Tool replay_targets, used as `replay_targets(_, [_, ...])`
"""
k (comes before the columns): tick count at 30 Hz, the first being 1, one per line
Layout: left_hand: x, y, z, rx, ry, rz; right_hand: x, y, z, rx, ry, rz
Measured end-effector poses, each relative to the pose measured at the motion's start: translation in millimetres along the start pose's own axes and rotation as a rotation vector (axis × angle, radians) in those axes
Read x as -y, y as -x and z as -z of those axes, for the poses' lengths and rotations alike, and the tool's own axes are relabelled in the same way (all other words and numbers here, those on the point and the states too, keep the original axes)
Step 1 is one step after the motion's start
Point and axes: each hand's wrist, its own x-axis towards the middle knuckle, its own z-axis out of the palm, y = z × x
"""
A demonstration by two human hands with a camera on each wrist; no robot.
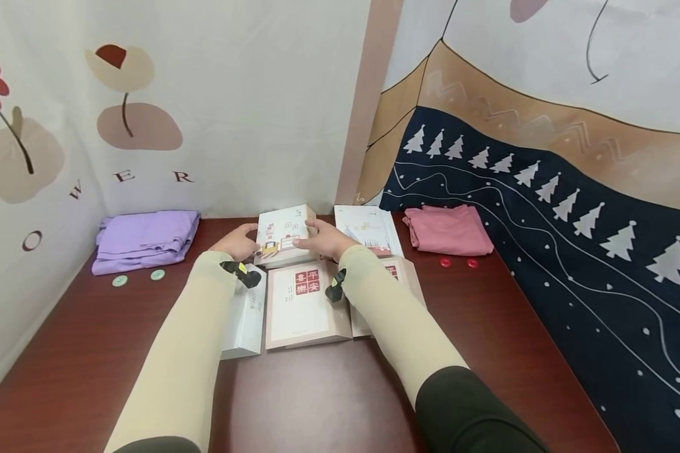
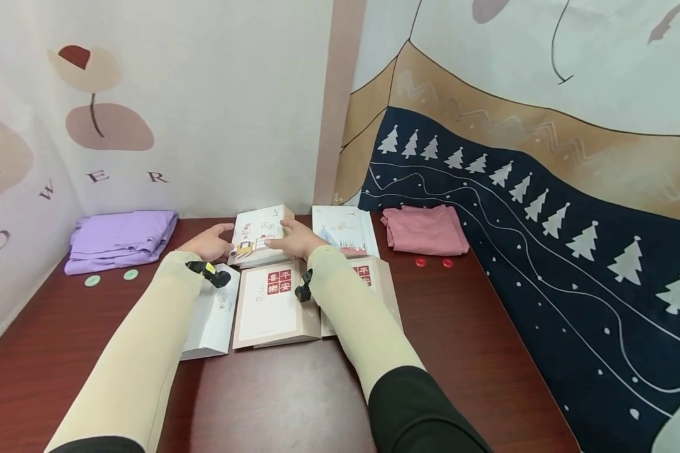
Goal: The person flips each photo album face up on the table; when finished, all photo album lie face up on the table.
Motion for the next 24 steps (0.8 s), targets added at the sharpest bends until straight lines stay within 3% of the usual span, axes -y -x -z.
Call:
replay_targets(5, [-6.7,-2.0,-2.5,-0.002,-0.016,-0.018,-0.3,-0.9,0.4,0.008,-0.045,-0.014])
replay_targets(8, [-9.6,-2.3,-1.0,-0.006,-0.075,-0.039,-0.5,-2.6,0.1,-0.010,-0.020,-0.017])
replay_targets(15, [-9.4,-1.1,0.0,0.014,-0.017,0.003,-2.2,-9.9,-4.0,-0.040,0.044,-0.004])
replay_targets(20, [-10.6,-3.6,-0.4,0.011,-0.033,0.028,-2.2,-12.7,-4.3,-0.052,0.106,-0.015])
replay_targets(24, [-11.6,-2.6,-0.1,0.015,-0.038,0.034,-1.9,-11.9,-3.8,-0.036,0.088,-0.028])
